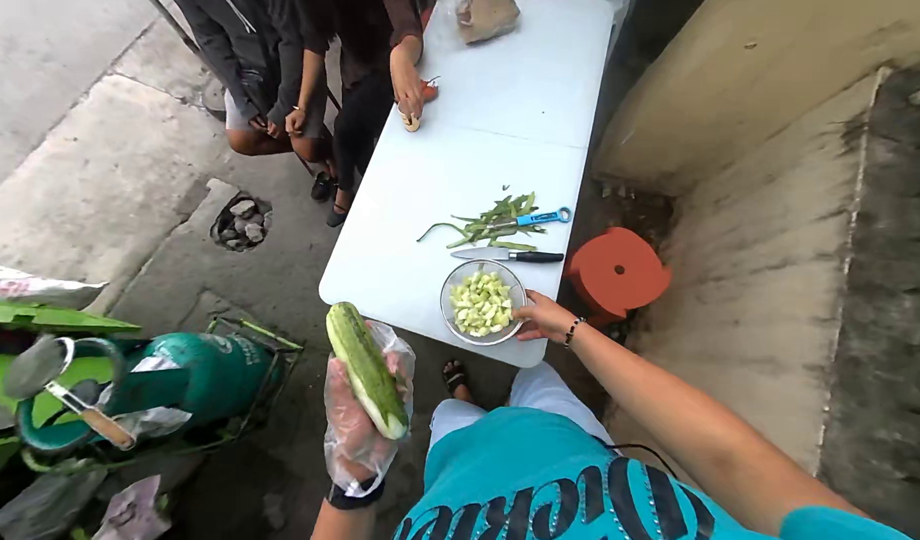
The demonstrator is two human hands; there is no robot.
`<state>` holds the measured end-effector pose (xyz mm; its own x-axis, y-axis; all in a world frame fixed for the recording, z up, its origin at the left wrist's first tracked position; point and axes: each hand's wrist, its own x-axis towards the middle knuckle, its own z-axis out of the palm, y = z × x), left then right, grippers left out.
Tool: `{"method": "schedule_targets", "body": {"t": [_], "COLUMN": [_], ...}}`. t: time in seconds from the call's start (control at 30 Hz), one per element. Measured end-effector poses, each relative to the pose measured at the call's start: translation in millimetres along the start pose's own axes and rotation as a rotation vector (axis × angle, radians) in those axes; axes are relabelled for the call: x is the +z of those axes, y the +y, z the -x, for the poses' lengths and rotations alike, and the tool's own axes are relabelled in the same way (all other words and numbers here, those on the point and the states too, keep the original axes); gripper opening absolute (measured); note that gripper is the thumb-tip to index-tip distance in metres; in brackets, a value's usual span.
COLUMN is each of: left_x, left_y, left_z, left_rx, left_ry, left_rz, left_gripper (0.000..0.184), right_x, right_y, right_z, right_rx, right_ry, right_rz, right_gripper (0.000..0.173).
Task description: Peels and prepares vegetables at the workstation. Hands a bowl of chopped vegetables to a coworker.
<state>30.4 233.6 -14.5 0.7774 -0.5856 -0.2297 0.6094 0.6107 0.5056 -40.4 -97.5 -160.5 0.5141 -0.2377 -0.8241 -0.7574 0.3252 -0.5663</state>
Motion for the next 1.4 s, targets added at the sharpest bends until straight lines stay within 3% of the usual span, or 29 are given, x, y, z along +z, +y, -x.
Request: {"method": "schedule_targets", "body": {"t": [0.07,0.2,0.33,0.5,0.67,0.87,1.07,1.17,1.4], "left_x": [9,33,70,103,116,108,116,116,111], "left_y": [-9,-39,-92,-153,-176,-174,-166,-167,-183], "left_z": [-13,-36,-54,-69,-74,-77,-93,-109,-161], "left_rx": [0.001,0.088,0.210,0.332,0.377,0.318,0.265,0.243,0.168], "left_ry": [0.033,0.121,0.218,0.274,0.292,0.321,0.376,0.381,0.638], "left_rz": [0.011,-0.035,-0.005,0.012,0.082,0.094,0.041,0.011,-0.065], "left_gripper": [0.070,0.075,0.076,0.085,0.074,0.072,0.079,0.075,0.065], "right_x": [-21,-77,-132,-157,-156,-153,-161,-165,-155], "right_y": [-6,-27,-80,-131,-149,-166,-155,-141,-160], "right_z": [1,-11,-60,-125,-158,-150,-103,-83,-107], "right_rx": [-0.094,-0.483,-0.734,-0.872,-0.865,-0.780,-0.666,-0.667,-0.666], "right_ry": [0.090,0.218,0.219,0.149,0.036,-0.063,-0.073,-0.106,-0.196], "right_rz": [0.176,0.627,0.941,1.263,1.505,1.524,1.252,1.129,1.075], "right_gripper": [0.078,0.041,0.026,0.044,0.035,0.039,0.032,0.038,0.037]}}
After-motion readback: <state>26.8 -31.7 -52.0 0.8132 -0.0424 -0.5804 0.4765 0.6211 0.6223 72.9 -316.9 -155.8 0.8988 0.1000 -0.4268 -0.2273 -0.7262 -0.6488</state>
